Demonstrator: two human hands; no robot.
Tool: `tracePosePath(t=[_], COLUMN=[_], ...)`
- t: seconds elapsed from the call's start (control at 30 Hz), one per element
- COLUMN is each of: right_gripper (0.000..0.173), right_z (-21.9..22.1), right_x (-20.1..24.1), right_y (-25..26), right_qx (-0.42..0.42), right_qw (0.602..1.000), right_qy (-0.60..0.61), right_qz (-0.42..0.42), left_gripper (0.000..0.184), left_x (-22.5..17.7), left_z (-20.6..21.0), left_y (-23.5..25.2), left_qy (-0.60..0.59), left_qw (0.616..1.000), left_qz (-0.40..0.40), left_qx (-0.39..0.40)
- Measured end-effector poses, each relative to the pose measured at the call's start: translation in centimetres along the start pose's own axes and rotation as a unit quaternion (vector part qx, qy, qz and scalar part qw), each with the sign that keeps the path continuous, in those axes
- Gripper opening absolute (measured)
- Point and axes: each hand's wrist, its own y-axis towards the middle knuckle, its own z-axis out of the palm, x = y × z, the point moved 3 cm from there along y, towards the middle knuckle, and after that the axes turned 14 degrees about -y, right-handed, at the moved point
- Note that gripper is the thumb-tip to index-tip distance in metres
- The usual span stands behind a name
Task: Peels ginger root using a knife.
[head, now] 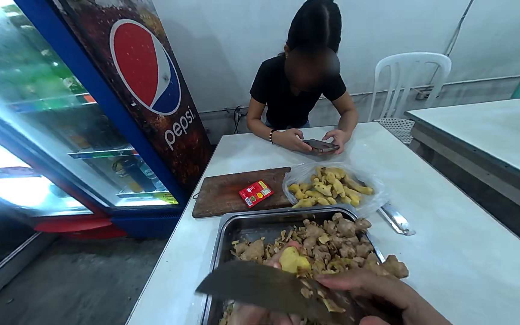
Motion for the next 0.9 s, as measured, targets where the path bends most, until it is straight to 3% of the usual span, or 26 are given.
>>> tracePosePath(t=[0.17, 0.43, 0.53, 0.67, 0.77, 0.9], right_gripper=[0.044, 0.044, 0.046, 0.045, 0.044, 0.044], right_z=[0.7, -0.6, 0.0, 0.6, 0.2, -0.5], right_x=[-0.4, -0.3, -0.1, -0.1, 0.1, 0.4], right_y=[-0.1, -0.2, -0.2, -0.3, -0.5, -0.5], right_qx=[-0.027, 0.007, -0.044, -0.135, -0.087, -0.015], right_qw=[0.997, 0.998, 0.996, 0.986, 0.992, 0.996], right_qy=[0.056, -0.005, -0.049, -0.047, -0.002, -0.038], right_qz=[0.042, 0.055, 0.053, 0.090, 0.096, 0.083], left_gripper=[0.031, 0.033, 0.028, 0.031, 0.030, 0.031], left_x=[0.7, 0.7, 1.1, 1.5, 1.5, 1.3], left_z=[0.5, 0.5, 1.0, 1.3, 1.3, 1.1], left_y=[-0.1, -0.5, -0.5, -0.4, -0.2, -0.4], left_qy=[-0.034, 0.004, 0.047, 0.105, 0.111, 0.146], left_qw=[0.995, 0.993, 0.985, 0.982, 0.981, 0.975], left_qz=[0.014, 0.059, 0.085, 0.086, 0.095, 0.125], left_qx=[-0.097, -0.098, -0.141, -0.135, -0.130, -0.113])
